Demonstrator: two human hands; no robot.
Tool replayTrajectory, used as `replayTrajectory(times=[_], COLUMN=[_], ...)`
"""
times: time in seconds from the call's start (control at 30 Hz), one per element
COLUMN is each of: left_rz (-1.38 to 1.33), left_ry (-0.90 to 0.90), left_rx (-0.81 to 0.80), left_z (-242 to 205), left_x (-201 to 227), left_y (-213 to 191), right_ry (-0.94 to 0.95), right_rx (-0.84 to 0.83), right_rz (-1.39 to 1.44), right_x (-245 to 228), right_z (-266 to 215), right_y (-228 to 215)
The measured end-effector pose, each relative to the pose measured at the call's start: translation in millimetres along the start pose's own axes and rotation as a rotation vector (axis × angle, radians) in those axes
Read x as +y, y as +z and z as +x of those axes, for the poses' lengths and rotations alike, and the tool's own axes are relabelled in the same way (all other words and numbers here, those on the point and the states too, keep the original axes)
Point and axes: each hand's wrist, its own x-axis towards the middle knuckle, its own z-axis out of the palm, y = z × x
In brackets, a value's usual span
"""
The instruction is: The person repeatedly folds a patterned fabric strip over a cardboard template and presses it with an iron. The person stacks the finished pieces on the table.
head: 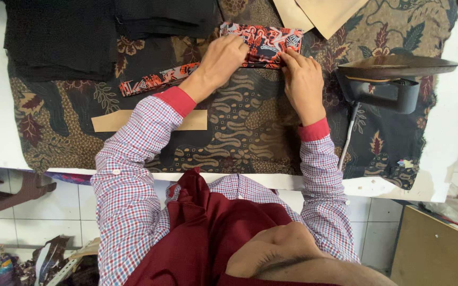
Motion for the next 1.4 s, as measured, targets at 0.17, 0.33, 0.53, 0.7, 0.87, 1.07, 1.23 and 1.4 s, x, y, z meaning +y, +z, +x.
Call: replayTrajectory(times=[0.17, 0.33, 0.53, 0.7, 0.87, 1.07, 1.23, 1.4], left_rz=[-0.128, -0.178, 0.047, 0.032, -0.151, -0.133, -0.198, -0.468], left_ry=[-0.079, -0.051, 0.092, 0.156, 0.114, -0.371, -0.611, -0.686], left_rx=[-0.019, 0.102, 0.199, 0.120, 0.000, -0.115, -0.248, -0.320], left_z=[13.1, 31.1, 28.6, -38.2, -95.5, -141.8, -150.5, -138.5], left_x=[-6.4, -4.5, 22.1, 65.5, 91.0, 72.2, 57.9, 62.7], left_y=[-9.1, -33.2, -72.7, -102.5, -117.9, -162.1, -188.6, -198.2], right_ry=[0.010, 0.049, 0.043, 0.166, 0.113, 0.116, 0.099, 0.121], right_rx=[-0.002, 0.027, 0.279, 0.153, 0.081, 0.019, -0.011, 0.015], right_rz=[0.000, -0.016, -0.082, 0.069, 0.212, 0.171, 0.074, 0.040], right_x=[0.4, 2.8, -6.5, -43.6, -67.2, -65.4, -65.6, -81.9], right_z=[3.2, 14.4, 6.1, -65.7, -113.6, -144.4, -150.0, -141.2], right_y=[-1.4, -1.1, -22.1, -48.9, -43.5, -37.5, -40.6, -53.0])
